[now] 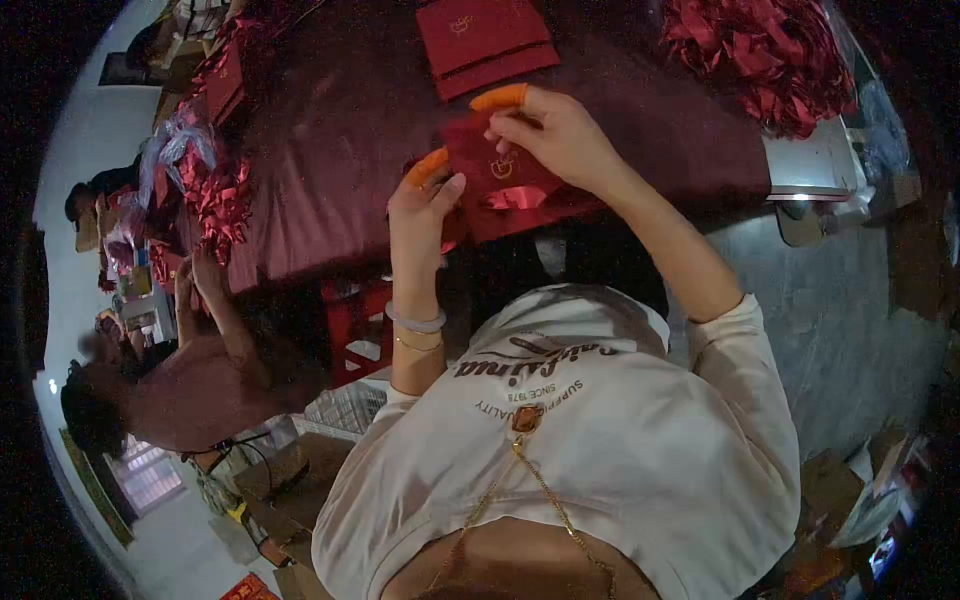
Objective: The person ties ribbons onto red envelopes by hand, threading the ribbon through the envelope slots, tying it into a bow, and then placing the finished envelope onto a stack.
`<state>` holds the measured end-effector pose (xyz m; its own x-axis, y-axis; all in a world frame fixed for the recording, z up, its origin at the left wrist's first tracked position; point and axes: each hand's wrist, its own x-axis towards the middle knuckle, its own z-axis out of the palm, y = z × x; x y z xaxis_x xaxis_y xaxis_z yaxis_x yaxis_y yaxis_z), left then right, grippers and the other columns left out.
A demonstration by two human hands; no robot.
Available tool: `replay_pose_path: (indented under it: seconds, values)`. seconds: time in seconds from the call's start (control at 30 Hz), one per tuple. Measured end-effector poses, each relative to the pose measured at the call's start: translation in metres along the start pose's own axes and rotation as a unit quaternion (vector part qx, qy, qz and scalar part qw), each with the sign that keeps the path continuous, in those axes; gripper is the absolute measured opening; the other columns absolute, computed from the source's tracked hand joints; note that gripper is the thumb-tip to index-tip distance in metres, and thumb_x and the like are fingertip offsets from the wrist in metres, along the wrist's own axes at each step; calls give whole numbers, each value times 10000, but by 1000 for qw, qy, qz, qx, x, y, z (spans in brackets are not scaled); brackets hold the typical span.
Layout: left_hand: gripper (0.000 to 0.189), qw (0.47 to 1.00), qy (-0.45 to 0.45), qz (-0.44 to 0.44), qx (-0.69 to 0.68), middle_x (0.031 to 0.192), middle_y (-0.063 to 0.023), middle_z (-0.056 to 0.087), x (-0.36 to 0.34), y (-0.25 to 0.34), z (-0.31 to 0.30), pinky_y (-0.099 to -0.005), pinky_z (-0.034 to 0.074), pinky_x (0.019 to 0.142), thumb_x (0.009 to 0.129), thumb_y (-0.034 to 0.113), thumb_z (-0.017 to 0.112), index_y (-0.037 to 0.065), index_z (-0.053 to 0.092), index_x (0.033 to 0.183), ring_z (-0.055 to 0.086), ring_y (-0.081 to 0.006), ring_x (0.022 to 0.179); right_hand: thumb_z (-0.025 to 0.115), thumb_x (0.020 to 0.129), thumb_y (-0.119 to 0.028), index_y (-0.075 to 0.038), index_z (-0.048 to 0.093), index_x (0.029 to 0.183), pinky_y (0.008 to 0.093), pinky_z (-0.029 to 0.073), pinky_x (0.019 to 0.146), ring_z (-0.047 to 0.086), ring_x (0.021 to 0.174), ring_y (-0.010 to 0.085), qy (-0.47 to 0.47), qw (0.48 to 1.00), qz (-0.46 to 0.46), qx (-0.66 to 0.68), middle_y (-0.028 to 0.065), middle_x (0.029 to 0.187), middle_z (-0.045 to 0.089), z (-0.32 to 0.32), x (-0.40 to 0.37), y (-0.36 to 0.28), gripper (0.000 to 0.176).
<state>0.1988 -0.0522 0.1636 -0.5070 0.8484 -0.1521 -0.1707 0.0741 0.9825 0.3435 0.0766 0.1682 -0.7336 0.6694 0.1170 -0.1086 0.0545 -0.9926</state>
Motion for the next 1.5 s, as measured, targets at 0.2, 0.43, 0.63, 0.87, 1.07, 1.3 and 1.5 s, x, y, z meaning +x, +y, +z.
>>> replay_pose_path:
  seconds: [0.2, 0.43, 0.63, 0.87, 1.07, 1.3, 1.5]
  values:
    - [309, 994, 45, -21, 99, 891, -20, 583, -1, 7, 10, -220, 442, 745, 785, 17, 672, -7, 581, 1079, 538, -92, 829, 620, 856, -192, -35, 637, 993, 300, 484, 700, 614, 787, 182, 22, 968, -82, -237, 81, 930, 637, 9, 12, 28, 210]
    - [356, 998, 6, 7, -65, 897, -8, 556, 4, -5, 8, -203, 454, 735, 762, -13, 688, -9, 580, 1101, 534, -85, 837, 642, 828, -156, -12, 622, 974, 310, 469, 774, 607, 848, 210, 36, 974, -40, -220, 102, 927, 633, 14, 7, 20, 207]
    - [429, 998, 20, -18, -60, 927, -9, 558, -2, -3, 6, -206, 474, 748, 740, -29, 706, -5, 573, 1147, 551, -91, 822, 638, 831, -175, -5, 612, 949, 320, 469, 729, 605, 813, 228, 33, 966, -64, -247, 104, 903, 614, 16, 5, 19, 208]
    - [438, 999, 28, 1, -45, 949, -27, 576, -4, -3, 7, -209, 490, 743, 742, -45, 698, -6, 571, 1159, 569, -93, 824, 628, 834, -181, -21, 605, 928, 331, 470, 658, 599, 754, 241, 49, 941, -101, -320, 82, 896, 591, 23, 7, 20, 187]
    - [448, 998, 27, -6, -51, 943, -35, 576, -4, -8, 4, -216, 505, 744, 749, -62, 685, -16, 551, 1174, 586, -106, 822, 618, 817, -173, -32, 600, 903, 353, 487, 653, 592, 763, 248, 34, 906, -156, -391, 71, 882, 571, 26, 6, 23, 166]
    - [406, 996, 24, -1, -89, 907, -22, 577, -6, -4, 4, -215, 492, 741, 760, -63, 671, -16, 566, 1149, 583, -101, 803, 573, 826, -92, -8, 586, 905, 347, 482, 744, 569, 882, 274, -51, 869, -269, -412, 102, 952, 555, 21, 17, 11, 116]
    - [368, 996, 67, 10, -53, 925, -14, 596, -5, -9, 5, -203, 473, 686, 777, -43, 660, 5, 588, 1134, 568, -87, 769, 580, 819, -56, -9, 616, 953, 311, 454, 792, 577, 895, 237, -73, 956, -163, -232, 93, 950, 567, 18, 17, 21, 146]
